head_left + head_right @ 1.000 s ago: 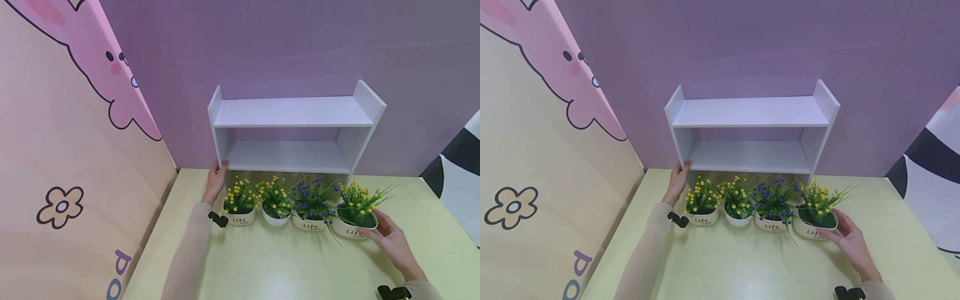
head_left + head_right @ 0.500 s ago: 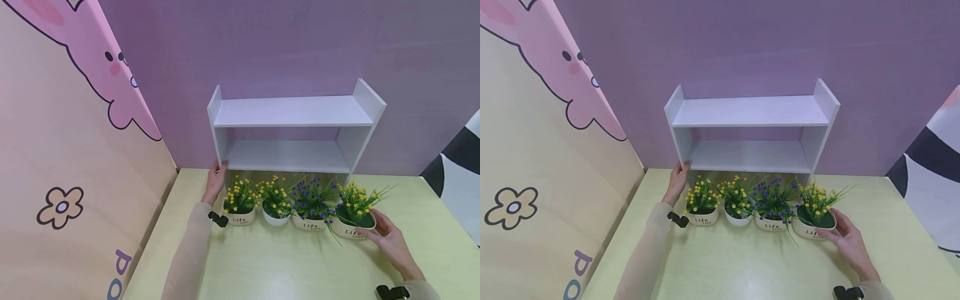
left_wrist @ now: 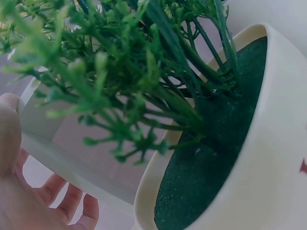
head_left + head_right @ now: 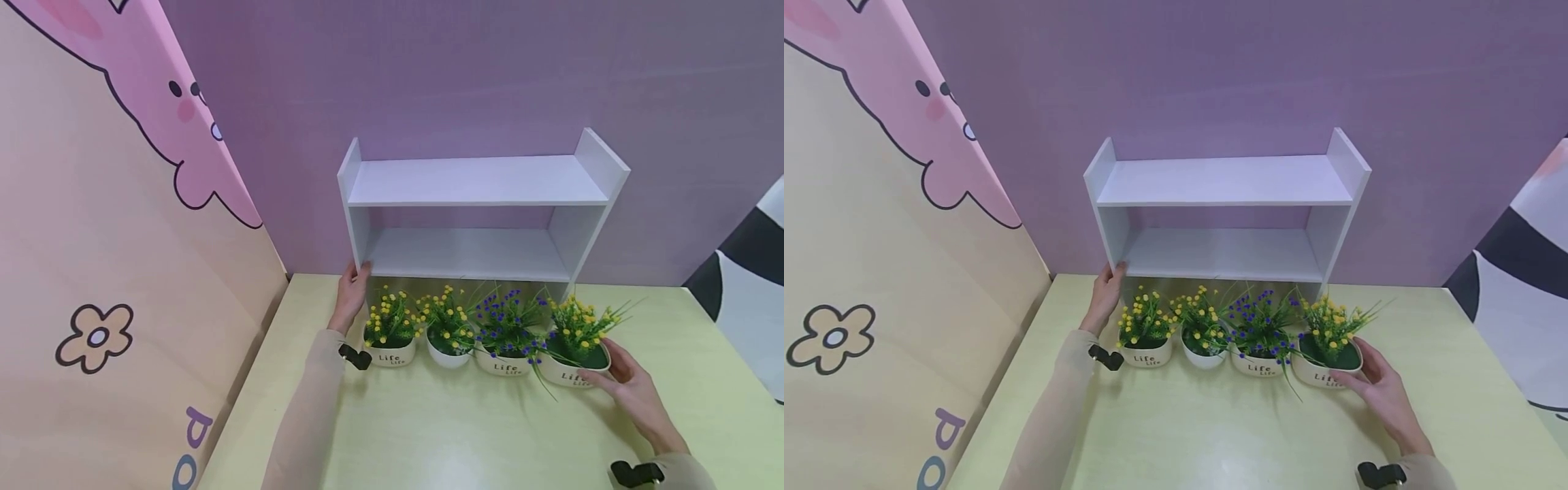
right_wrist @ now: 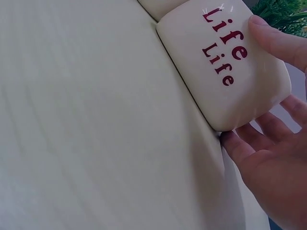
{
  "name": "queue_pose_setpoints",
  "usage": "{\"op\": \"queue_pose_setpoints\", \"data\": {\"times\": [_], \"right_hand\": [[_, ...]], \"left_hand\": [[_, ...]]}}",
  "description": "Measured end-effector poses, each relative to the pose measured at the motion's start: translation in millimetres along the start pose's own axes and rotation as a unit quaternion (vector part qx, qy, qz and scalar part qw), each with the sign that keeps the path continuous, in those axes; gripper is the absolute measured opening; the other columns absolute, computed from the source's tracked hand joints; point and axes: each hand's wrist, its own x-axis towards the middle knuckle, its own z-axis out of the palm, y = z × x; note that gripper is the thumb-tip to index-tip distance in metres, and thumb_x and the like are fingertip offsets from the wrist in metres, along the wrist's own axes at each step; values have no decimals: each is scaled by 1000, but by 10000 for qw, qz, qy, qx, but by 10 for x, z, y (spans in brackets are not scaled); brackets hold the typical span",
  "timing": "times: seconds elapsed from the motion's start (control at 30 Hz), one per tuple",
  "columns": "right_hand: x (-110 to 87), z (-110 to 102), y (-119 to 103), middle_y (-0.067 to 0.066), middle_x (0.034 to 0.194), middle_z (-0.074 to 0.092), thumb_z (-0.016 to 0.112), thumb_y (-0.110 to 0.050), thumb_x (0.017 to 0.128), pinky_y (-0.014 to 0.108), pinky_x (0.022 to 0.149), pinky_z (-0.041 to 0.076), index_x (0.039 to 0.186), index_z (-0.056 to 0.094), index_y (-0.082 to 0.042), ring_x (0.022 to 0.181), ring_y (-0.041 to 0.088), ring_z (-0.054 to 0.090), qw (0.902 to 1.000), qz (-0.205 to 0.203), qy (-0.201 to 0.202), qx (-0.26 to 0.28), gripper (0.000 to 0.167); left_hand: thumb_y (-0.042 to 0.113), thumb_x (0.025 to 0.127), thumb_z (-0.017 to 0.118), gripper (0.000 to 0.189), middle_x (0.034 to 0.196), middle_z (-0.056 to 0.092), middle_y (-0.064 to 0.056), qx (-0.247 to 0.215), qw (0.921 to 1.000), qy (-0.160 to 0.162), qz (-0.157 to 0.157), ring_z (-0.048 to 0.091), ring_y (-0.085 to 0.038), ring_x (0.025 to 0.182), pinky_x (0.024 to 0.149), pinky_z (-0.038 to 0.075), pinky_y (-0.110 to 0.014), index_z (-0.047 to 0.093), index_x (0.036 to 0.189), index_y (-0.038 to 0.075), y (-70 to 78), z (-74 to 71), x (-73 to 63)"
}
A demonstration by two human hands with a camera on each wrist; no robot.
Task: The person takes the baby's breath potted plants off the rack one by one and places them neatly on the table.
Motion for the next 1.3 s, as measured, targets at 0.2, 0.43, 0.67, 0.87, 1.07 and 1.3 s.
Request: {"op": "queue_pose_setpoints", "data": {"times": [0.2, 0.43, 0.67, 0.87, 1.07, 1.3], "right_hand": [[-11, 3, -9, 21, 177, 4, 67, -24, 107, -3, 106, 28, 174, 5, -26, 163, 23, 19, 9999, -39, 3, 99, 91], [-3, 3, 13, 15, 178, 7, 67, -21, 107, -1, 107, 30, 174, 4, -28, 154, -2, 26, 9997, -123, 13, 203, 92], [19, -27, 11, 15, 177, 20, 69, -17, 105, 0, 97, 39, 174, 8, -28, 123, -25, 42, 9991, -305, 96, 262, 92], [3, -48, -20, 14, 178, 17, 66, -20, 108, -1, 105, 33, 173, 10, -32, 143, -13, 34, 9991, -277, 220, 215, 86], [-14, -97, -82, -23, 156, 51, 66, -6, 105, 1, 99, 40, 172, 21, -23, 132, -17, 47, 9905, -734, 466, 1061, 83], [-40, -137, -304, -27, 134, 64, 67, -1, 104, 3, 90, 48, 164, 40, -21, 117, -17, 61, 9729, -1000, 892, 1882, 70]], "left_hand": [[44, 113, 51, 57, 154, 56, -18, -15, 10000, -41, 52, 56, -39, 140, 114, 46, -62, 43, 165, 23, 10, 5, 2], [43, 113, 52, 57, 154, 56, -20, -84, 9999, -14, 55, 56, -41, 140, 115, 45, -63, 43, 165, 21, -2, 22, 0], [44, 112, 52, 56, 153, 56, -20, -91, 9999, 1, 44, 56, -42, 139, 115, 45, -64, 46, 163, 20, -10, 27, -2], [45, 113, 51, 57, 155, 55, -18, -49, 10000, -19, 35, 55, -41, 140, 115, 45, -63, 44, 164, 22, 6, 26, 8], [46, 112, 51, 58, 154, 56, -19, 1, 10000, 2, -5, 56, -41, 141, 115, 45, -63, 43, 165, 21, 3, 21, -14], [46, 112, 51, 58, 152, 57, -20, 48, 10000, 15, 37, 56, -42, 139, 114, 46, -64, 45, 164, 20, 23, -25, -3]]}}
